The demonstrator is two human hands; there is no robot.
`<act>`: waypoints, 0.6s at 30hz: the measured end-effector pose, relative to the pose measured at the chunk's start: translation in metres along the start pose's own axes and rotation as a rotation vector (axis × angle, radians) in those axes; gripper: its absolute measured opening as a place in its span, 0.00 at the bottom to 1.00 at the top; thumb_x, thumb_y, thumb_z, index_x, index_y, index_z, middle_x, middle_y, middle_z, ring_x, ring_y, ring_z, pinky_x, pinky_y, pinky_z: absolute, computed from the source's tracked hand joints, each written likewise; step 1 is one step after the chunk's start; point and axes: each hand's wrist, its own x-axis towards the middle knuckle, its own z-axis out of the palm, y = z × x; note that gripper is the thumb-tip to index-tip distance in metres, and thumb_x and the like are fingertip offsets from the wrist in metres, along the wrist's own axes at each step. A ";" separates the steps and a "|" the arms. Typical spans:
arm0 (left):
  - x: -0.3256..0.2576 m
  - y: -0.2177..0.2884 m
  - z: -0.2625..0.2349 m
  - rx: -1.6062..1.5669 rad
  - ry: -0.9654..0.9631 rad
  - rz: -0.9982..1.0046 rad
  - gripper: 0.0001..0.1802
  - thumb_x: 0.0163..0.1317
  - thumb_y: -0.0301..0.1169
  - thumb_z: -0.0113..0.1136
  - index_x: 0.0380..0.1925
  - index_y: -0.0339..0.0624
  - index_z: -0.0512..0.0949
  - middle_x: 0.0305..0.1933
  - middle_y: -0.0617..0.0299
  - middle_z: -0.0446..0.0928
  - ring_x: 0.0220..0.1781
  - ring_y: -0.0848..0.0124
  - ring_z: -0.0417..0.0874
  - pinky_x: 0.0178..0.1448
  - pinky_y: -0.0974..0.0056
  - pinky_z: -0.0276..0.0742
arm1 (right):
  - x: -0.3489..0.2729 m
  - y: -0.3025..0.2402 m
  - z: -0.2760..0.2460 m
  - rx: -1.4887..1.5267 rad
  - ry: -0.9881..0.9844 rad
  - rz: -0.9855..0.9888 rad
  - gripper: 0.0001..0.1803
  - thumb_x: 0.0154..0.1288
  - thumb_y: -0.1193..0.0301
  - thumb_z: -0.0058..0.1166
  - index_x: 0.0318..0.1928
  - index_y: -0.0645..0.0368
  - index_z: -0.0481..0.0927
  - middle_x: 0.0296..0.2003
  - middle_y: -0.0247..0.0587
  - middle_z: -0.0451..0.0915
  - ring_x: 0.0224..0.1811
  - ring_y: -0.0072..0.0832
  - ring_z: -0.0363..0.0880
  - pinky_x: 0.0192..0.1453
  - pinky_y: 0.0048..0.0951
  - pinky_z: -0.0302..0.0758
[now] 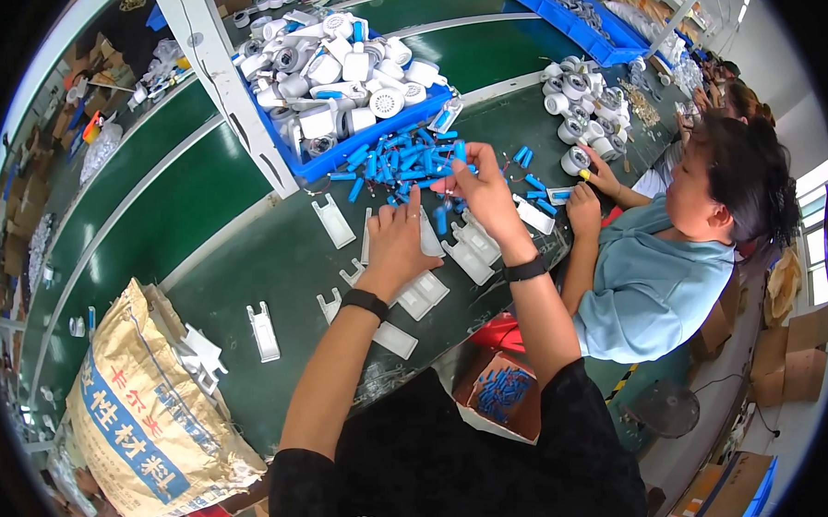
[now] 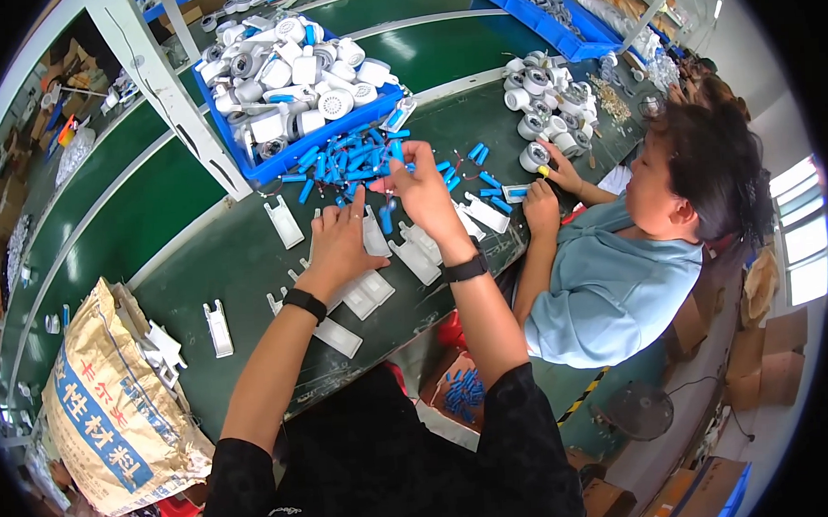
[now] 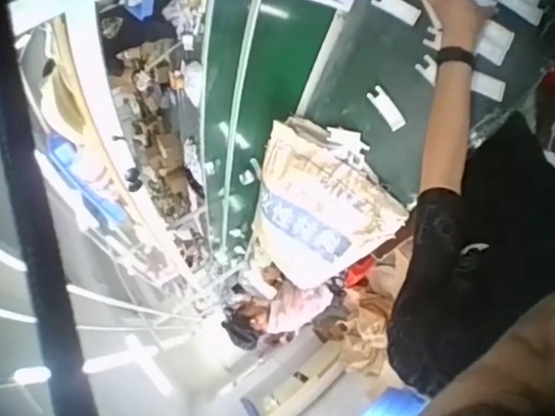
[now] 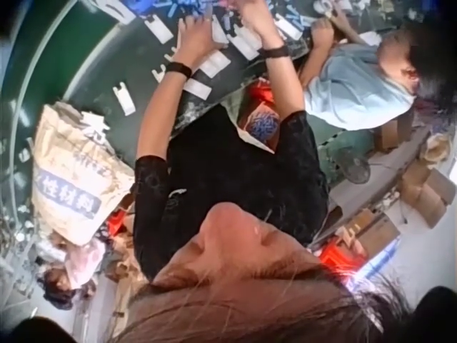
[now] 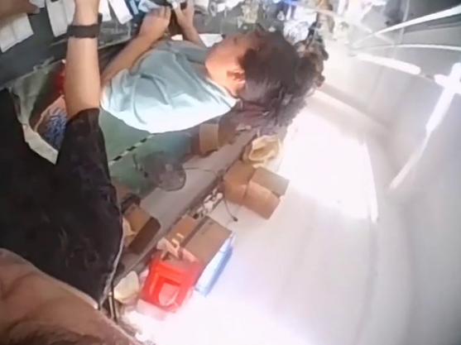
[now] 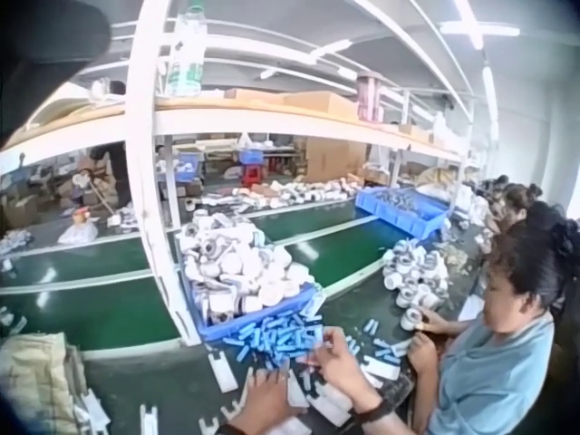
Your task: The person assembles electronic components by picking up a white plastic housing, peeling a backing from a light panel, and pressing it into the housing. They then connect a blue battery to a small circuit board and tuck them into the unit before setting it aside to repeat the process.
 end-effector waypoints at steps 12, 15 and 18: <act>-0.055 0.007 -0.017 -0.065 0.246 0.100 0.47 0.48 0.51 0.78 0.66 0.40 0.73 0.62 0.54 0.78 0.61 0.56 0.76 0.60 0.53 0.71 | 0.004 -0.085 0.030 0.154 0.056 -0.062 0.13 0.80 0.70 0.48 0.56 0.64 0.68 0.43 0.39 0.76 0.39 0.29 0.85 0.44 0.30 0.85; -0.061 0.000 -0.059 -0.434 0.545 0.138 0.51 0.47 0.42 0.82 0.69 0.35 0.67 0.65 0.44 0.76 0.67 0.47 0.75 0.70 0.49 0.69 | -0.013 -0.101 0.049 0.160 -0.010 -0.028 0.12 0.80 0.71 0.47 0.55 0.65 0.68 0.43 0.40 0.76 0.41 0.32 0.86 0.44 0.32 0.86; -0.070 -0.006 -0.096 -0.786 0.420 0.107 0.47 0.54 0.43 0.79 0.69 0.34 0.65 0.65 0.47 0.74 0.69 0.54 0.73 0.74 0.52 0.67 | -0.029 -0.103 0.089 0.376 -0.207 0.010 0.10 0.79 0.73 0.47 0.54 0.66 0.68 0.47 0.43 0.75 0.44 0.36 0.87 0.51 0.43 0.88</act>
